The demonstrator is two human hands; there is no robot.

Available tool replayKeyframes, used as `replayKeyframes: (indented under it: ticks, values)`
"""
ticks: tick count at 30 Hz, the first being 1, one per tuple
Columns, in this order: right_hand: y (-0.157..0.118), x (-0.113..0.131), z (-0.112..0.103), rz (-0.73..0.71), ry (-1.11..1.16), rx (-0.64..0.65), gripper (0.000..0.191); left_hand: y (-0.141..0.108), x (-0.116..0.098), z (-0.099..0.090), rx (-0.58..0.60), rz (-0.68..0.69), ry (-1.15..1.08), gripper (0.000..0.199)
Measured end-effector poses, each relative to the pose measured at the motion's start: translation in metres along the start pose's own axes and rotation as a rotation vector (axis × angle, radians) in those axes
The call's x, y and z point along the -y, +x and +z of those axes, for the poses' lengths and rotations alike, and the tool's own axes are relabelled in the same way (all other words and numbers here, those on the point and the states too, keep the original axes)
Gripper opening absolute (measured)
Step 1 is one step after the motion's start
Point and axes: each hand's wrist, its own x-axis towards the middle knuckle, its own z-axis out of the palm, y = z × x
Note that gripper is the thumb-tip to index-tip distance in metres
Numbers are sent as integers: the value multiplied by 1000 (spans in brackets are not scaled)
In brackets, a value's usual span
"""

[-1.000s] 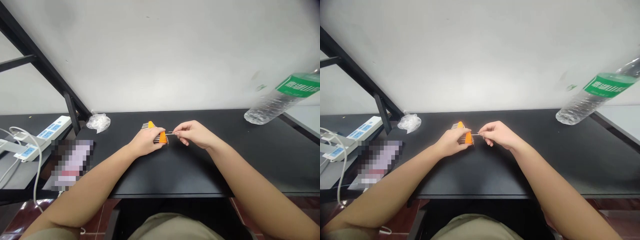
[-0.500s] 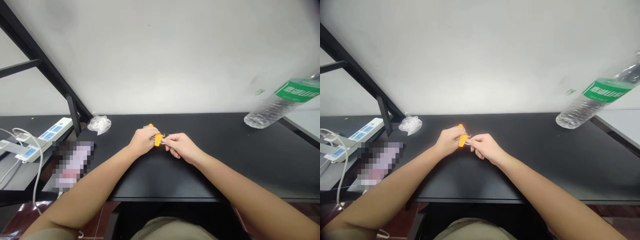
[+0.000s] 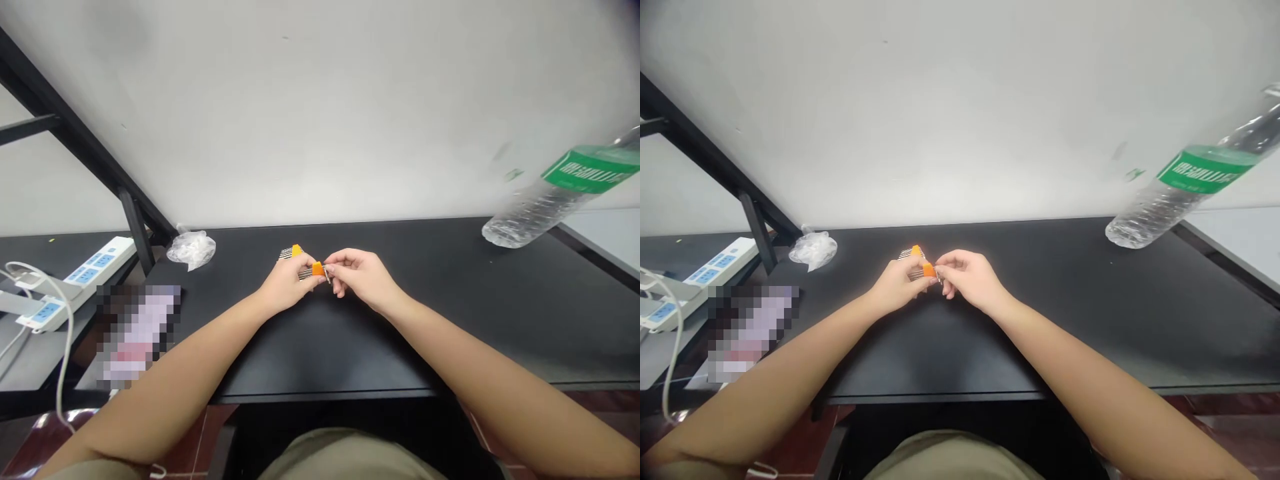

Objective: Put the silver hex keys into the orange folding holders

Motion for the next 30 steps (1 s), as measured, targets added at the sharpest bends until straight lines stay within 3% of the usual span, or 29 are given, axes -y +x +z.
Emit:
replayKeyframes:
  ticks: [5,8,10,14,16,21,23,27,30]
  values:
    - [0,-1,6,86,143,-34,36,0,1,2,-93,-34,-58,26]
    - [-6,0,8,46,-57,25,44,-1,0,2,-80,-129,-113,30]
    - [-8,0,7,-54,-274,53,47,-1,0,1,-50,-188,-169,31]
    - [-5,-7,2,-204,-506,5,43,1,-1,-1,34,-184,-284,30]
    - [-3,-10,2,-146,-428,32,43,2,0,-1,56,-163,-312,29]
    - [0,-11,4,-7,-168,59,56,1,0,-1,-65,10,-241,35]
    - [0,-9,4,17,-126,72,56,0,0,-1,-56,70,-196,41]
    - [-2,-4,5,57,-88,109,52,-1,4,1,-19,79,-121,58]
    - [-3,-1,4,96,-16,124,58,0,7,0,-20,99,-110,49]
